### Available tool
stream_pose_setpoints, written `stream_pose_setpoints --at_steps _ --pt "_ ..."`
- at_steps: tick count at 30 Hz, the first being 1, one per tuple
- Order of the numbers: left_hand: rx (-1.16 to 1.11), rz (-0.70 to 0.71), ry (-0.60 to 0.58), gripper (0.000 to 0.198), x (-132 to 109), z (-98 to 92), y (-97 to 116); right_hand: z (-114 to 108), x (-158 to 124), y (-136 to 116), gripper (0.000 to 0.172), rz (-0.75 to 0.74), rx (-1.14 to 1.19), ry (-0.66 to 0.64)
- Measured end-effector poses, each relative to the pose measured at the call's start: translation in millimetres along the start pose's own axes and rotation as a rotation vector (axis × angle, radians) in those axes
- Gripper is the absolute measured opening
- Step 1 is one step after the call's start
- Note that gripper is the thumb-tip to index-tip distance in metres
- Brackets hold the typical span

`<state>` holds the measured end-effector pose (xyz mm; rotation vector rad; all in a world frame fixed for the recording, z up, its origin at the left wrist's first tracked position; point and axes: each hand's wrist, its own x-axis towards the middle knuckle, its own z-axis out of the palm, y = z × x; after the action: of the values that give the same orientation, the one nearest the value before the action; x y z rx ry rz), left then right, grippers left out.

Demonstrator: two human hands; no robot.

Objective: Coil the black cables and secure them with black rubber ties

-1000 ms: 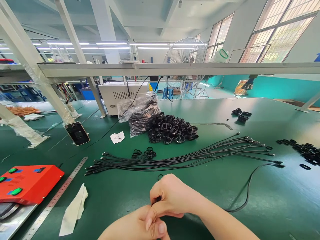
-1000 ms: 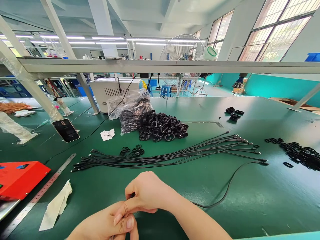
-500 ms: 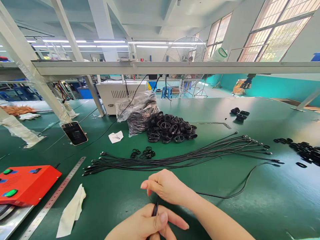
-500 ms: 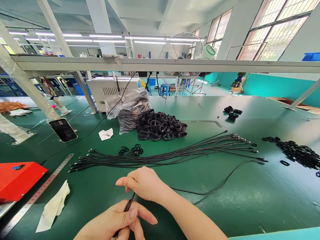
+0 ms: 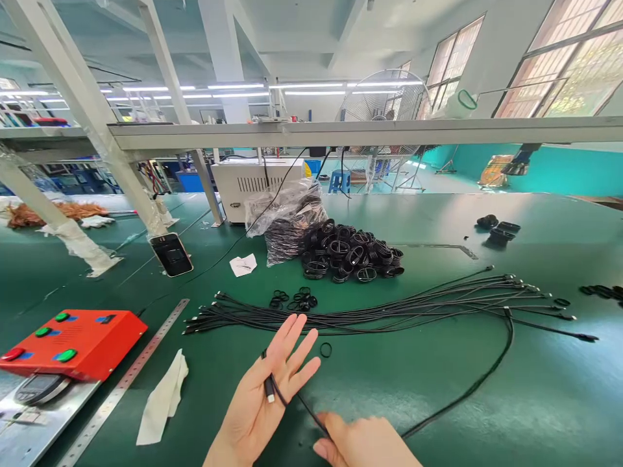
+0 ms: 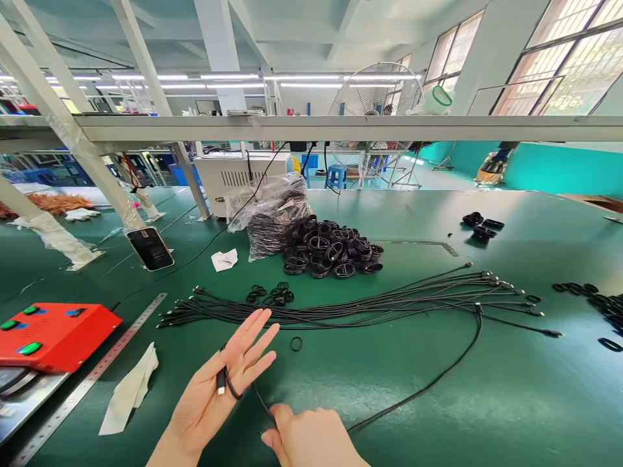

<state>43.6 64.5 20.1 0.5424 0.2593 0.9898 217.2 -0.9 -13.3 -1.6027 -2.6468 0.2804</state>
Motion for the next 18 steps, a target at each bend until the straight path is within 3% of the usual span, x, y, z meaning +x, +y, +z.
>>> stream_pose_setpoints --at_steps 3,6,8,10,13,18 --pt "0.023 0.111 0.15 0.051 5.1 -4.3 -12.7 0.7 0.5 -4.3 0.03 -0.038 -0.113 0.022" --pt "0.096 0.162 0.301 0.047 6.7 -4.4 -18.4 -21.7 2.2 -9.3 0.016 -0.105 -0.135 0.071" --pt "0.179 0.098 0.345 0.042 4.2 -1.4 -20.5 -48.5 5.6 -8.2 0.005 -0.172 -0.112 0.093" --pt "0.249 -0.044 0.323 0.036 -0.8 2.3 -22.2 -76.8 13.2 -1.8 0.004 -0.239 -0.052 0.131" --pt "0.27 -0.276 0.211 0.04 -9.2 6.6 -22.2 -104.9 32.4 14.6 0.011 -0.16 0.088 0.136" --pt "0.118 -0.475 -0.025 0.06 -14.2 14.6 -16.4 -98.9 63.0 36.2 0.012 -0.179 0.433 0.144"
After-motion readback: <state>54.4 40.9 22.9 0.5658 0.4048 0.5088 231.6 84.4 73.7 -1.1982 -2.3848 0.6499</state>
